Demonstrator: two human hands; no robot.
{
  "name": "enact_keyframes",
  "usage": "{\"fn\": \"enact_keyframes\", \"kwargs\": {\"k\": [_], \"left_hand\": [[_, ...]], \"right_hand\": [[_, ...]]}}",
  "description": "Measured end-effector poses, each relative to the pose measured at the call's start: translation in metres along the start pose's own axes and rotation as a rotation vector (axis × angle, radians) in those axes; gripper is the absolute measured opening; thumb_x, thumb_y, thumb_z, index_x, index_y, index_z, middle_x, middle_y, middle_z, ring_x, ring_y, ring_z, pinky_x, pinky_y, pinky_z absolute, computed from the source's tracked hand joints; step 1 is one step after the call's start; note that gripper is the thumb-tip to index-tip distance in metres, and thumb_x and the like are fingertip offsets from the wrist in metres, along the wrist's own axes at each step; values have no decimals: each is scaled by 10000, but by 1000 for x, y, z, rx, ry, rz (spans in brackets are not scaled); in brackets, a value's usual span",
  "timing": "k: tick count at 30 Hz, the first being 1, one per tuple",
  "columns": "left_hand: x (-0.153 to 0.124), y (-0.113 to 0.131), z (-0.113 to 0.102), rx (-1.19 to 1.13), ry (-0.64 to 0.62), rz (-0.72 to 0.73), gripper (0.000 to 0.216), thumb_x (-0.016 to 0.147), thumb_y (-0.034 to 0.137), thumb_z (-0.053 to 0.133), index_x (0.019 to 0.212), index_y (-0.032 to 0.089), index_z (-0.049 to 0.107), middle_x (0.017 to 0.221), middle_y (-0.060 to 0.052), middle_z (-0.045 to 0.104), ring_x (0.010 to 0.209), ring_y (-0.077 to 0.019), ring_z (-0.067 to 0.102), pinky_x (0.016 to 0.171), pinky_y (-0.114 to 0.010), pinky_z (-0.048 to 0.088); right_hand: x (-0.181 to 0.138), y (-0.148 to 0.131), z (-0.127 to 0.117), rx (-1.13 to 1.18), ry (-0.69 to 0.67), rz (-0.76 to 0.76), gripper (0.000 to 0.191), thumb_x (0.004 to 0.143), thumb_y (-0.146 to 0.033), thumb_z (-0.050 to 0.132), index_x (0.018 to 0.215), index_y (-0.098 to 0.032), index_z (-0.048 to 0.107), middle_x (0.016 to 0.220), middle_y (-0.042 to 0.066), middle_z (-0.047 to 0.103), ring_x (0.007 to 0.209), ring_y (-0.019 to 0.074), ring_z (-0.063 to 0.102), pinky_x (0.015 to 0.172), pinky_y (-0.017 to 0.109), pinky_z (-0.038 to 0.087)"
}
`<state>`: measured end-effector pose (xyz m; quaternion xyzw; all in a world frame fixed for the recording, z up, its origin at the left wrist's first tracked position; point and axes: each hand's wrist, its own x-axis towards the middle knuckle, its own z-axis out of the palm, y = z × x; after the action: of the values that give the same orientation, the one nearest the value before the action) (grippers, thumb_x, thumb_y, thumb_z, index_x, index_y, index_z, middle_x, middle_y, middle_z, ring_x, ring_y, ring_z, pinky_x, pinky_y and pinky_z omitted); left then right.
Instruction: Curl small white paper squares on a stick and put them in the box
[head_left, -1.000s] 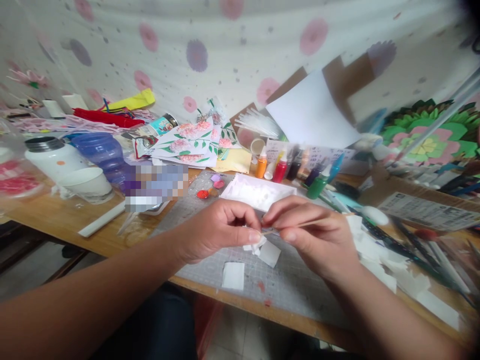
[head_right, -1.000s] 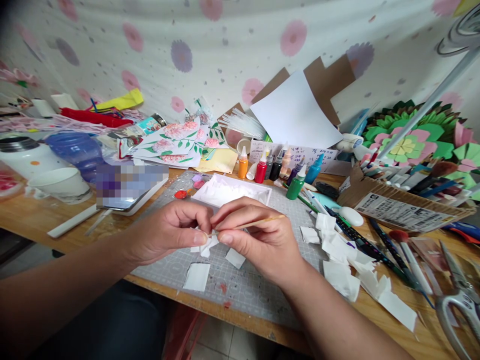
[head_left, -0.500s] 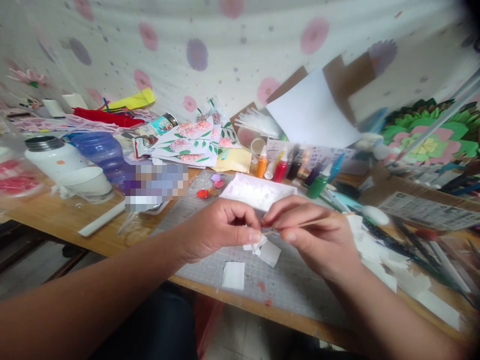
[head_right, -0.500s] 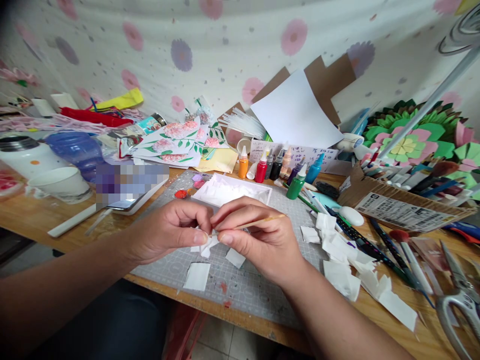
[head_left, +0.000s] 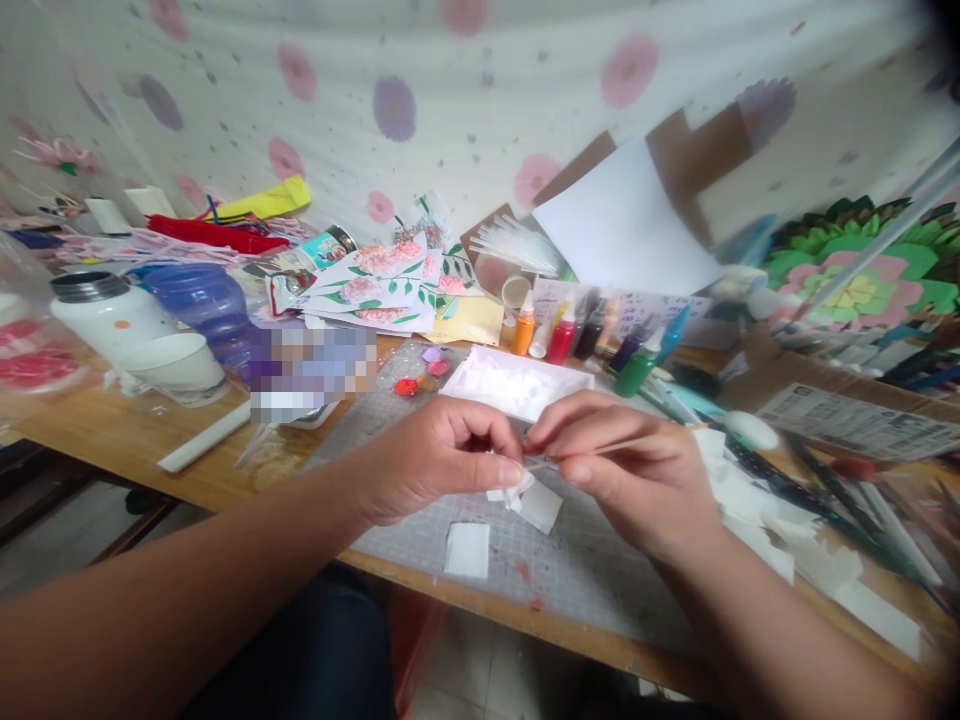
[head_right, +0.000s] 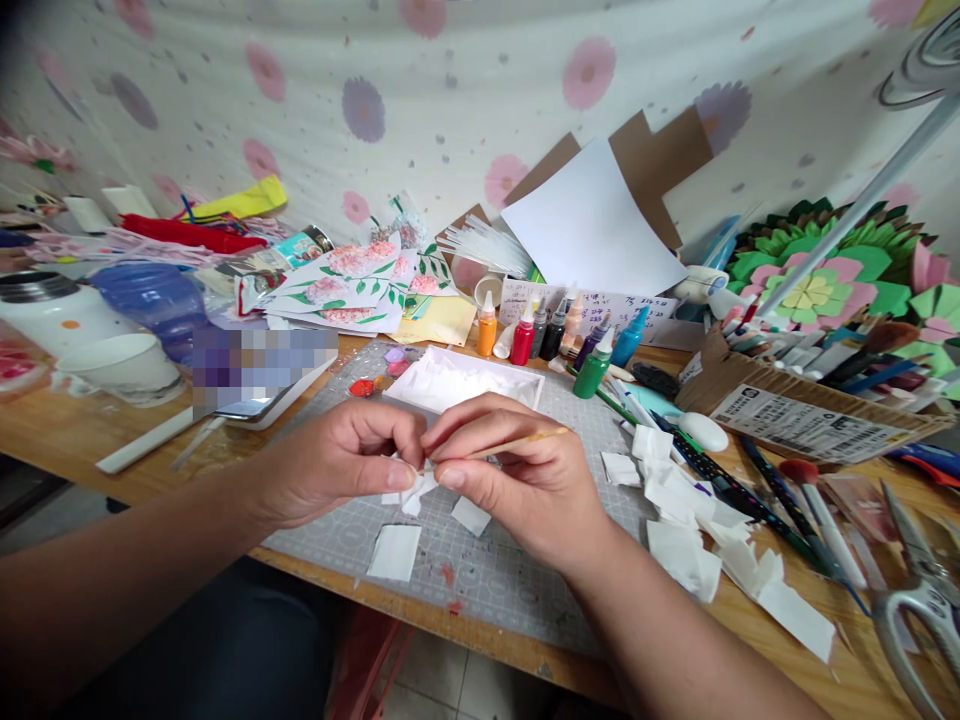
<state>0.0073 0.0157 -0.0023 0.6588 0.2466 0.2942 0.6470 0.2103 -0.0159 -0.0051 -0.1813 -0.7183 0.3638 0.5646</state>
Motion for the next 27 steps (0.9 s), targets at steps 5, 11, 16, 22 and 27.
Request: {"fn": "enact_keyframes", "kwargs": {"k": [5,11,16,22,27], "left_hand": [[-1,1,0,-9,-4,-4,86,768,223,733,732,155,694,704,34,637,658,-80,520,633,-204,405],[-1,1,0,-4,-2,-8,81,763,223,742,738,159,699,721,33,652,674,-79,536,647,-202,413],[-1,1,0,-9,-5,-7,84,764,236,741,745,161,707,709,30,654,660,-81,543,637,-204,417],[-1,2,1,2,5,-18,89,752,229,741,734,153,700,708,23,645,662,-89,530,639,-213,413],[-1,3,1,13,4,-20,102,752,233,734,722,147,687,701,15,641,656,-101,535,638,-225,414]], "right_hand": [[0,0,0,12,19,-1,177,814,-104,697,910,-242,754,887,3,726,861,132,672,772,280,545],[0,0,0,8,-4,16,171,806,-105,706,905,-234,758,898,13,729,857,133,674,766,275,546],[0,-1,0,7,10,10,181,807,-112,706,910,-251,758,896,7,729,851,133,673,764,276,546],[0,-2,0,-15,2,23,152,802,-144,719,901,-250,764,893,15,738,848,142,678,759,284,549],[0,-3,0,-35,28,17,140,801,-165,722,891,-262,766,876,25,744,827,164,683,738,312,558]]}}
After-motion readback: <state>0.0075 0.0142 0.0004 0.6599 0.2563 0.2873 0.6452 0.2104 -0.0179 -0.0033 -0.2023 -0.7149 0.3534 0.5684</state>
